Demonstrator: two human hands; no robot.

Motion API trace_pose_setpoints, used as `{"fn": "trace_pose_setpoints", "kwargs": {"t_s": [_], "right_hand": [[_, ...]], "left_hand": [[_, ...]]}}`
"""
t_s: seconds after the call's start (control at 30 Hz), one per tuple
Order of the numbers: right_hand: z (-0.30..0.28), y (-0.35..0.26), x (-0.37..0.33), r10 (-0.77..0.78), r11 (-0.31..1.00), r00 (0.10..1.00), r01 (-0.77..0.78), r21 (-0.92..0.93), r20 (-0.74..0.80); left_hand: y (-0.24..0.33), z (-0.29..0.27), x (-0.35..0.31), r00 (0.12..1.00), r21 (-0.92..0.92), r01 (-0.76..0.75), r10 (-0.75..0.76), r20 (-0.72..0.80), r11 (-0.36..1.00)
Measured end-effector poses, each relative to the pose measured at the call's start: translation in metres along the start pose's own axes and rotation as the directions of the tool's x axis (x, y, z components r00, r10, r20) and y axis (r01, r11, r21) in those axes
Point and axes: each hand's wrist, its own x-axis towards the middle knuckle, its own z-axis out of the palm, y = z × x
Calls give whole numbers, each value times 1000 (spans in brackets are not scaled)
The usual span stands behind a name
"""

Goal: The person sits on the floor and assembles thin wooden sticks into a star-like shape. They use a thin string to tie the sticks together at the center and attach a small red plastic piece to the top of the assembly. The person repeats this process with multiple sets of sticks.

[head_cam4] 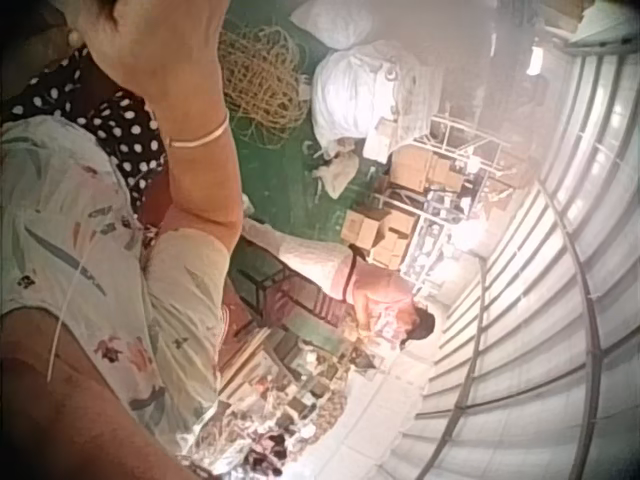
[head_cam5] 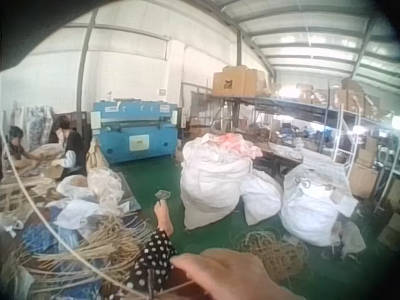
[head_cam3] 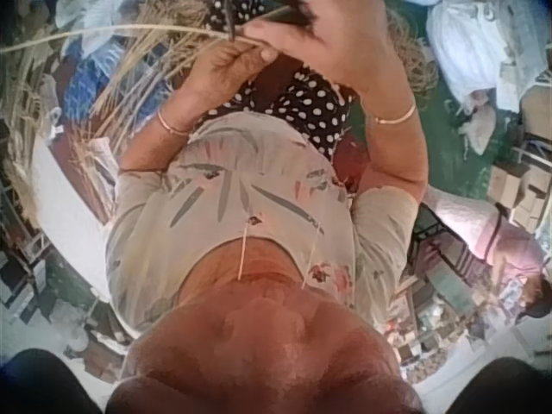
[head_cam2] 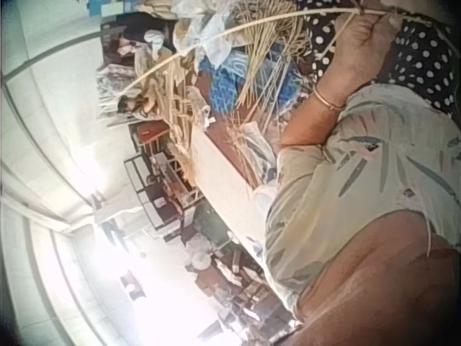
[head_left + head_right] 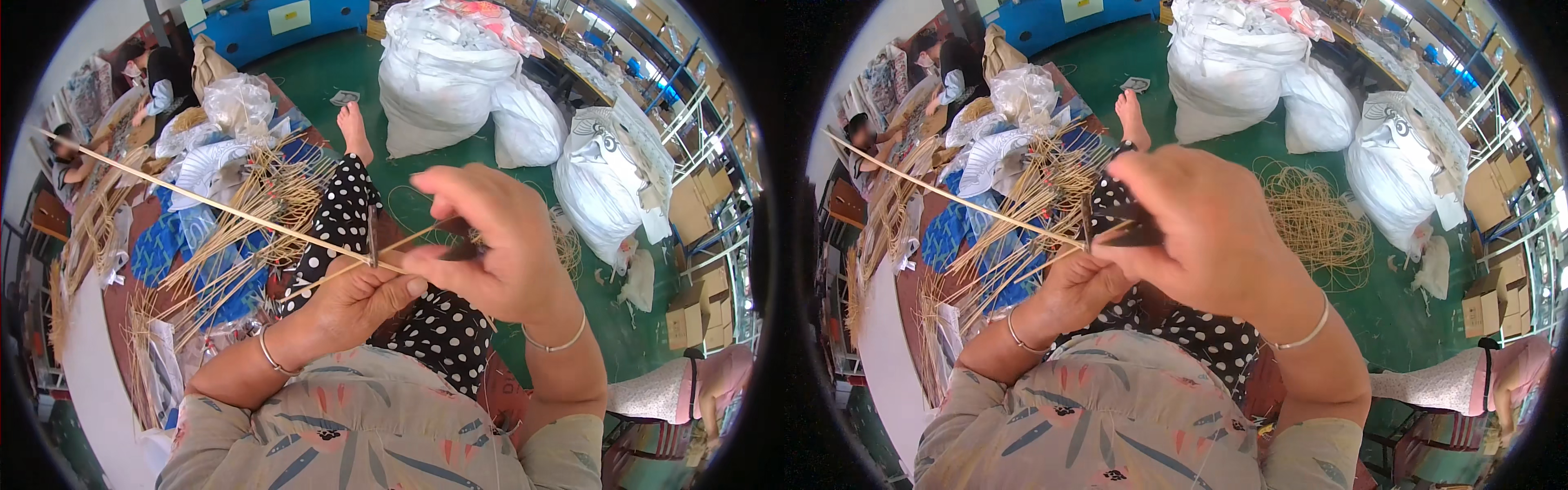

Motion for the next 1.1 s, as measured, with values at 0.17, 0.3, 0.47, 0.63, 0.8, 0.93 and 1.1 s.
{"fn": "trace_pose_setpoints", "kwargs": {"t_s": [0.17, 0.3, 0.47, 0.63, 0.8, 0.93, 1.1], "right_hand": [[18, 10, 23, -29, 986, 914, -40, 162, 406], [28, 15, 31, 61, 943, 818, -236, 236, 573], [54, 0, 46, 54, 913, 784, -290, 288, 619], [78, -10, 57, 110, 918, 736, -333, 216, 668], [93, -20, 72, 119, 900, 712, -371, 228, 692], [105, -22, 76, 116, 826, 700, -463, 323, 705], [115, -14, 78, 43, 781, 625, -507, 364, 779]], "left_hand": [[-9, -10, -10, 991, 178, -87, 67, 114, 980], [-12, -13, -23, 986, 145, -66, 43, 158, 987], [-16, -26, -40, 997, 41, -45, 43, 61, 998], [-29, -38, -55, 999, 27, -8, 9, -43, 1000], [-31, -49, -67, 996, -13, 15, -16, -88, 1000], [-26, -60, -73, 995, -4, -35, 34, -90, 999], [-22, -64, -82, 997, 40, -41, 43, -66, 998]]}}
